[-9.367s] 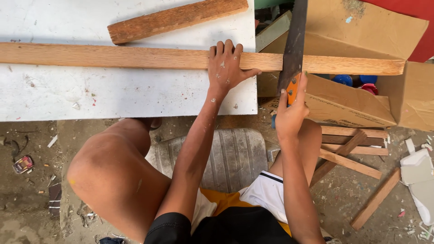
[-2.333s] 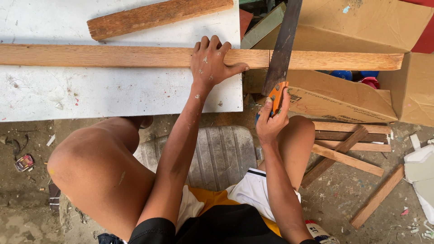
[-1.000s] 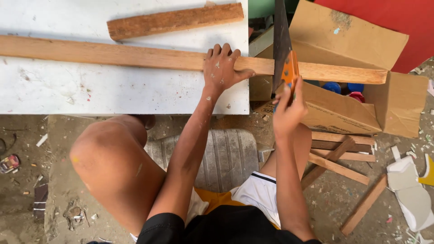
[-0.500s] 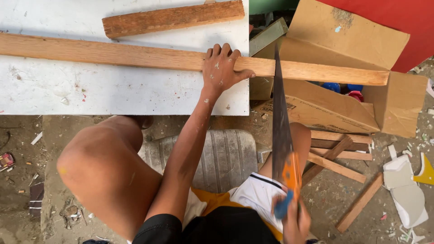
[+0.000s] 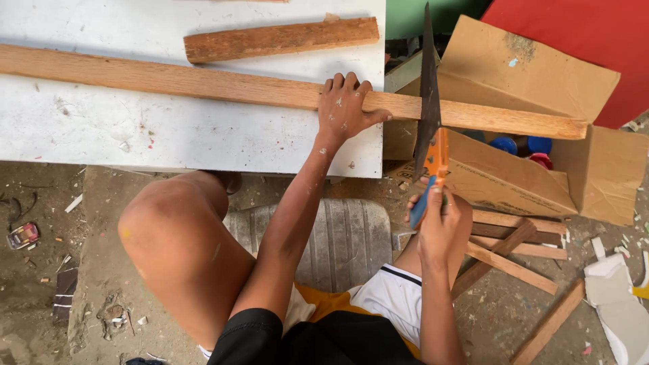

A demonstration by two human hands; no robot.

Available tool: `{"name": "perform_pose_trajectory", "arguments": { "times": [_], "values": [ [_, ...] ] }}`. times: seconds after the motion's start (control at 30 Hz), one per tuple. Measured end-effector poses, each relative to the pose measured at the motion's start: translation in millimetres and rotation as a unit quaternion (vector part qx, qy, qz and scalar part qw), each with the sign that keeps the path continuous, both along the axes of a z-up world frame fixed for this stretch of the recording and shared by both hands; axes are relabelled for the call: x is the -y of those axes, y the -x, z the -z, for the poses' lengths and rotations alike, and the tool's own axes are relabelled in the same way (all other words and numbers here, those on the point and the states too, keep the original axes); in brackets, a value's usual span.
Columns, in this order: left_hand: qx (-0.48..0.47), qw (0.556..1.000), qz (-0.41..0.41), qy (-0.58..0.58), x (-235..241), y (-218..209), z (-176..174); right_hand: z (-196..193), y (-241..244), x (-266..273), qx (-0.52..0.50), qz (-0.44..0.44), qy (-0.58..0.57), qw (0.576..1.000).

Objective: A person uses a hand saw to cut through a wooden plank placed on a workbench.

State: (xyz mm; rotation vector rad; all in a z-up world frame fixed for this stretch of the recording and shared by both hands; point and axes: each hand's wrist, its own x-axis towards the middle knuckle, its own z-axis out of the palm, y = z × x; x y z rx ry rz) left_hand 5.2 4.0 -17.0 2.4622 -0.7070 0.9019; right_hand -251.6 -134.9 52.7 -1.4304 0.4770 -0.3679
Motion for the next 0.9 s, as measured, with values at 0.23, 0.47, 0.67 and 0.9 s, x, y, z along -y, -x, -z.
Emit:
{"name": "perform_pose_trajectory", "arguments": {
  "times": [0.23,0.47,0.67,0.9],
  "values": [
    [-0.007,1.000,0.012,-0.006,0.2,-0.3,5.0,21.6,83.0,3.8,-0.033,0.054,-0.065,0.996],
    [-0.022,1.000,0.008,0.006,-0.3,2.4,1.3,70.4,264.1,11.0,-0.063,0.105,-0.058,0.991],
    [0.003,0.999,-0.004,0.034,1.3,10.7,-7.1,54.6,121.4,20.5,-0.115,0.122,0.212,0.963],
    [-0.118,0.993,0.013,0.008,-1.8,9.9,-8.4,3.5,-91.6,18.7,0.051,0.055,0.170,0.983]
  ]
}}
